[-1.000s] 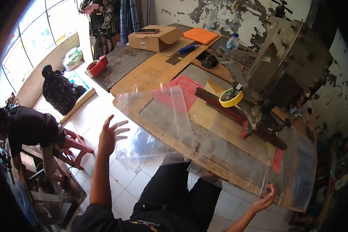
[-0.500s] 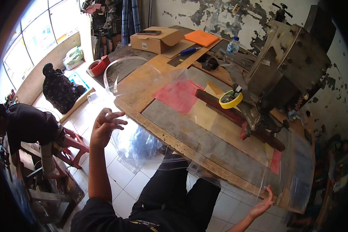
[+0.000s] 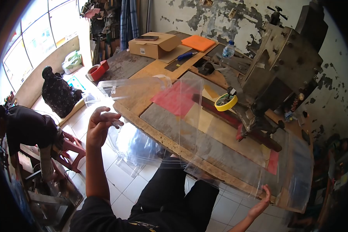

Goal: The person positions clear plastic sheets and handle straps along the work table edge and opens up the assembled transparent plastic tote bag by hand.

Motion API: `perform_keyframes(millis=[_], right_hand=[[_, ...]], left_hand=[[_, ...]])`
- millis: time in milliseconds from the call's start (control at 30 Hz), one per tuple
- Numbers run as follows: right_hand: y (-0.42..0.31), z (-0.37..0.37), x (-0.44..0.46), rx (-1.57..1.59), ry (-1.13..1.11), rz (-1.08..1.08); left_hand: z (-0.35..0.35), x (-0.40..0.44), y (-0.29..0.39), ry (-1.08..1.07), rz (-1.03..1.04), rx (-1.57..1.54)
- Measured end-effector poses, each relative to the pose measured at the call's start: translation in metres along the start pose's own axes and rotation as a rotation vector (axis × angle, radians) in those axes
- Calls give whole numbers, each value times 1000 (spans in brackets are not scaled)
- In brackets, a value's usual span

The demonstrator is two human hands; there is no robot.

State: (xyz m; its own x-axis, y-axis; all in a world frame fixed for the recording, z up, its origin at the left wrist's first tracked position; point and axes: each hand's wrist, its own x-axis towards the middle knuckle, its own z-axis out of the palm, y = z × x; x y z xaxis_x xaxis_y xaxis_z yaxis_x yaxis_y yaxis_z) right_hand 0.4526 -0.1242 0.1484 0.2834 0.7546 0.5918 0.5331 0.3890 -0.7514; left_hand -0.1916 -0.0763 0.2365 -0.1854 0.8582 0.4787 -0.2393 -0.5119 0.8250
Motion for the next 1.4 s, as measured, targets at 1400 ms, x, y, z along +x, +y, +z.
perform_keyframes(millis=[1400], right_hand=[[-51, 26, 95, -49, -284, 590]], left_hand=[[-55, -29, -15, 114, -5, 130]])
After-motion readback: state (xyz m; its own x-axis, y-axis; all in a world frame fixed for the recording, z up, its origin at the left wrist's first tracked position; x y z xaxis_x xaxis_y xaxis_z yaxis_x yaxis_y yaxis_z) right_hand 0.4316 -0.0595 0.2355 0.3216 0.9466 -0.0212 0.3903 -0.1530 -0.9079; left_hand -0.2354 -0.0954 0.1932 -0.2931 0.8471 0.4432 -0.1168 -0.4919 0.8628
